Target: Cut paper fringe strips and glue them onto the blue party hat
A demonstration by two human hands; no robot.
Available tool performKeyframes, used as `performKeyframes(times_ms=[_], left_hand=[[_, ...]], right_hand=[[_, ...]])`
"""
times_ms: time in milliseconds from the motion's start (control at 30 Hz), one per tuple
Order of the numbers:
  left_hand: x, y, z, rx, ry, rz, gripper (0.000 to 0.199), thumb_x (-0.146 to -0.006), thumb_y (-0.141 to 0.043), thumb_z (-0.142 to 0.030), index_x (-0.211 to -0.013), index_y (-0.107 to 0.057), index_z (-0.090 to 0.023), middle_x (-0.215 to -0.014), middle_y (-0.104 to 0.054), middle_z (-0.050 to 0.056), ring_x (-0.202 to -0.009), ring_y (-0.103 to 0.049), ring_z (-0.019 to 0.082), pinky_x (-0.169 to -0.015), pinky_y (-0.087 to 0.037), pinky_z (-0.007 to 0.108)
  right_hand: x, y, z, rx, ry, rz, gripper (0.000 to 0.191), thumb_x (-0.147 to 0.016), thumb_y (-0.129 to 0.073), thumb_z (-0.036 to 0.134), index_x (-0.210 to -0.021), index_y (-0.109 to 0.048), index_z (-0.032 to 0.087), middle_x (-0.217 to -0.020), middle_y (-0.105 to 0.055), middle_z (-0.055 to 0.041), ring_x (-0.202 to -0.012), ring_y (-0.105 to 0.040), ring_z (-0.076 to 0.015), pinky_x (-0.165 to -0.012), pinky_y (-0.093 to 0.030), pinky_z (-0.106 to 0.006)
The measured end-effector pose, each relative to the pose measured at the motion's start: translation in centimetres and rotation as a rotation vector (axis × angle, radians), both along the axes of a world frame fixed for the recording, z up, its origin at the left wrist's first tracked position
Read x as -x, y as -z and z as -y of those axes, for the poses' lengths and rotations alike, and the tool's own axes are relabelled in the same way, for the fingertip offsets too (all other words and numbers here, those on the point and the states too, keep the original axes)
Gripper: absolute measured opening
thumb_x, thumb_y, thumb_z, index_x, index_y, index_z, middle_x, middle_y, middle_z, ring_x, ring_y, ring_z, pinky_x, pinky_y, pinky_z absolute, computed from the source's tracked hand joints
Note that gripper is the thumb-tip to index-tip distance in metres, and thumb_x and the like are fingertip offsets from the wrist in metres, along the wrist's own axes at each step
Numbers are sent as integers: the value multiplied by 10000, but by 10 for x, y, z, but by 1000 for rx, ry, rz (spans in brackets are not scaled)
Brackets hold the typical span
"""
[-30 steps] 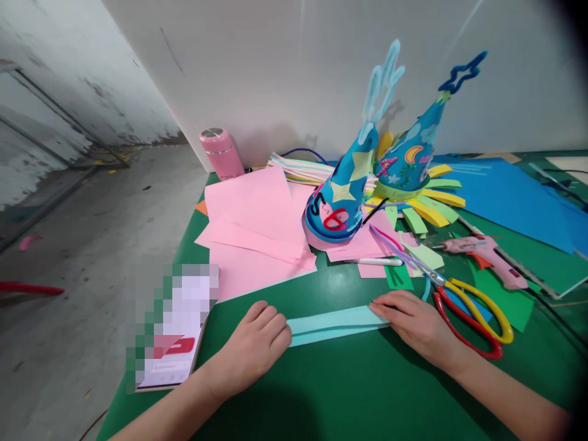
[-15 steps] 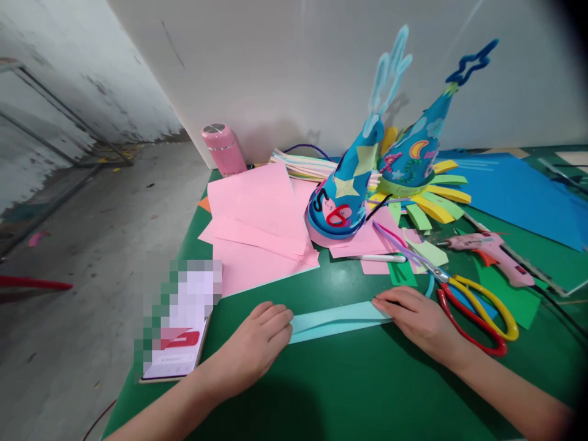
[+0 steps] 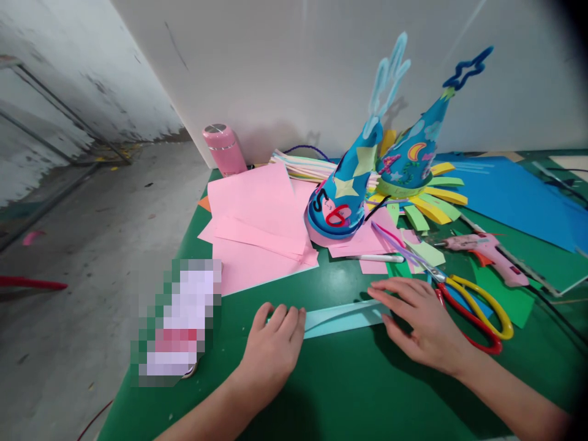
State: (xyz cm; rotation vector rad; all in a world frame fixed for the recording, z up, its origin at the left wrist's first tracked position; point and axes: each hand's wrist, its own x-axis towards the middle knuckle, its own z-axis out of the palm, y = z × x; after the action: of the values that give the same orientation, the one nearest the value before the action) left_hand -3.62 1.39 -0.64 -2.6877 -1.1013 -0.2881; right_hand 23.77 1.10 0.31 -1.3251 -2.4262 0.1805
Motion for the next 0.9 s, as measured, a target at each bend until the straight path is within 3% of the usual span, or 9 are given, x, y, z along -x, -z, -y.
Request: performKeyframes(times_ms=[100,233,367,467,600,800,900], left_hand=[[-3,-2,-3,-21,15,-29,282,-741,-411,-20,-958,-578,-90,-786,-599,78,-748,-503,210,-758,-340,408],[-4,-5,-8,47,40,-48,253,-732,-444,-23,-932,-582,-90,-737,-567,65,-695,-481,193,-708,-369,378],[1,-6,-14,214,-10,19,193,-774,-434,-74,-867,-593,-133,-699,-531,49,-648,-460,175,-610,-380,328],[5,-9,-21,396,-58,93,215,-820,-390,-132,-780,-600,-156,-707,-520,42,-656,-470,164,-600,-378,305],[8,-13,-33,529,-18,163,254,-845,-361,-183,-763,-600,-158,-722,-529,35,-690,-496,151,-651,-380,294],[8,-16,-39,546,16,129,244,-841,-374,-196,-749,-592,-138,-725,-548,46,-704,-510,157,-661,-375,291],[5,-18,-36,466,3,73,217,-839,-379,-210,-845,-585,-142,-740,-553,48,-722,-507,172,-689,-365,319]], right_hand=[[23,-10,1,3,-16,61,372,-772,-496,231,-1143,-482,248,-1103,-550,-58,-984,-467,-226,-784,-319,-391],[43,0,-8,-15,15,59,256,-810,-475,200,-1055,-532,244,-920,-621,-28,-854,-499,-180,-722,-272,-354],[42,14,-15,-41,18,21,151,-820,-465,178,-852,-584,266,-788,-633,22,-787,-503,-151,-771,-234,-369],[40,16,-15,-48,28,-11,142,-812,-473,166,-830,-583,254,-787,-638,26,-780,-501,-144,-820,-212,-382],[39,14,-16,-5,24,-22,117,-815,-473,193,-831,-581,235,-807,-640,19,-797,-508,-147,-777,-252,-345],[35,6,-30,127,-39,31,99,-812,-489,264,-828,-576,219,-803,-620,6,-757,-527,-142,-675,-316,-281],[33,1,-39,194,-85,67,103,-802,-501,295,-825,-570,222,-759,-599,12,-726,-535,-140,-622,-332,-256]])
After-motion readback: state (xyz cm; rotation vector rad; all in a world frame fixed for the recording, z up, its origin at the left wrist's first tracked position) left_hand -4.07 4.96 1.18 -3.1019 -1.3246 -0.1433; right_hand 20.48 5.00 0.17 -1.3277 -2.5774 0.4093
